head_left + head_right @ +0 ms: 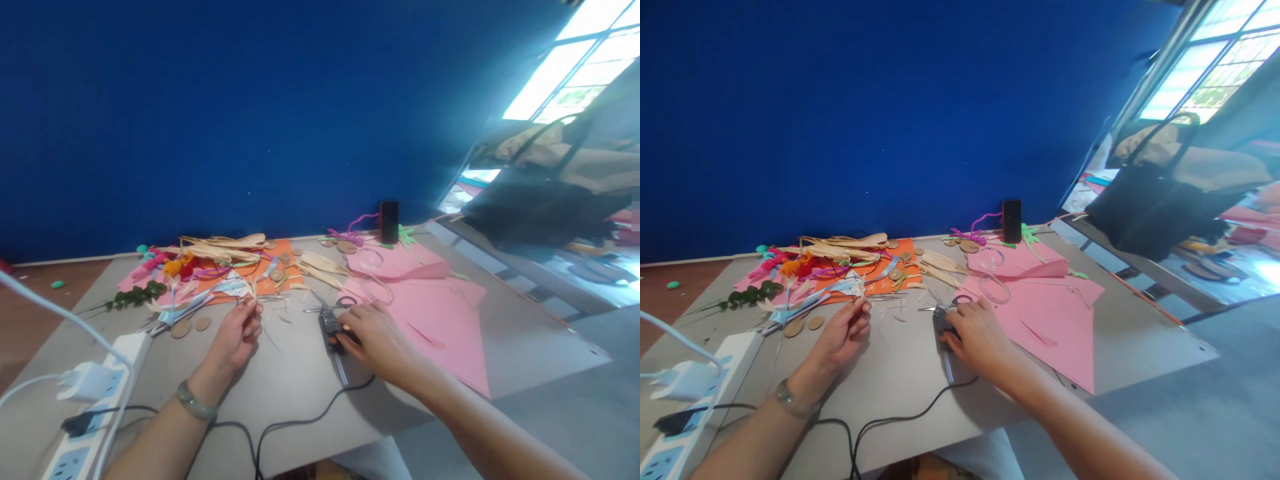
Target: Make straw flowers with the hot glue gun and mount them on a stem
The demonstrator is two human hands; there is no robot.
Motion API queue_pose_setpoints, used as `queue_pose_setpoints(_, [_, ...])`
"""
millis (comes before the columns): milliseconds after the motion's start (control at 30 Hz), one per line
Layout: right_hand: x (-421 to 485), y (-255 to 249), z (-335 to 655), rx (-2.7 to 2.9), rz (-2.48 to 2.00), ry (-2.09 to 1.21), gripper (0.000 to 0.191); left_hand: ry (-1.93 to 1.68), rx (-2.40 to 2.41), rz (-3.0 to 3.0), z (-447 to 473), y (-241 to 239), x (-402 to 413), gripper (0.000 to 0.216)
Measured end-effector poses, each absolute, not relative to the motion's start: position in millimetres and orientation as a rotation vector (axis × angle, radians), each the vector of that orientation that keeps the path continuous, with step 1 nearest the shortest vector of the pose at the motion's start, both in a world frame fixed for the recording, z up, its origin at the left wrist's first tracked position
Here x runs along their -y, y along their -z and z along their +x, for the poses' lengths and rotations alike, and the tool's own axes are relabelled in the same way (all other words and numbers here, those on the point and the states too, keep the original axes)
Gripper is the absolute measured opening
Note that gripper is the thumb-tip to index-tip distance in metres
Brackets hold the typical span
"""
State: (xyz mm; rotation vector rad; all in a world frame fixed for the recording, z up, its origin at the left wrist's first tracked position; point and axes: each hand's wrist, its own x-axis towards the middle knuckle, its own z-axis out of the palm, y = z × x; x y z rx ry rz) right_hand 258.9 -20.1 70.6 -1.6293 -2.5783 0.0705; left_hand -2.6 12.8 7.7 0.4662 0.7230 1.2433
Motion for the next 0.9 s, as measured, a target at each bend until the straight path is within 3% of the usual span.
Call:
queue_pose_setpoints(133, [-0.4, -67.7, 211.9, 2.665, -1.45, -0.212, 0.014, -1.228, -0.745, 0.507, -1.9, -11.2, -10.9, 0.031])
queue_pose_setpoints(267, [-23.1, -49.4, 173.7, 2.745, -1.497, -0.137, 0.02, -1.223, -0.767, 0.519, -1.1, -12.4, -10.7, 0.034])
queue_pose_setpoints(500, [-40.2, -43.1, 171.6, 2.711, -1.519, -0.218, 0.017, -1.214, -0.798, 0.534, 1.6, -14.6, -11.8, 0.034])
queue_pose_setpoints(600, [-44.8, -53.6, 182.8, 2.49, -1.428, -0.6, 0.009, -1.251, -0.817, 0.579, 3.8, -16.1, -10.4, 0.032])
queue_pose_setpoints(733, [-46.9, -67.0, 190.4, 2.081, -1.174, -1.342, 0.006, -1.245, -0.847, 0.598, 6.5, -18.7, -5.9, 0.031])
queue_pose_setpoints(900, [-43.9, -71.9, 191.0, 1.681, -0.843, -1.724, 0.015, -1.234, -0.858, 0.6, 7.7, -21.5, -2.4, 0.034])
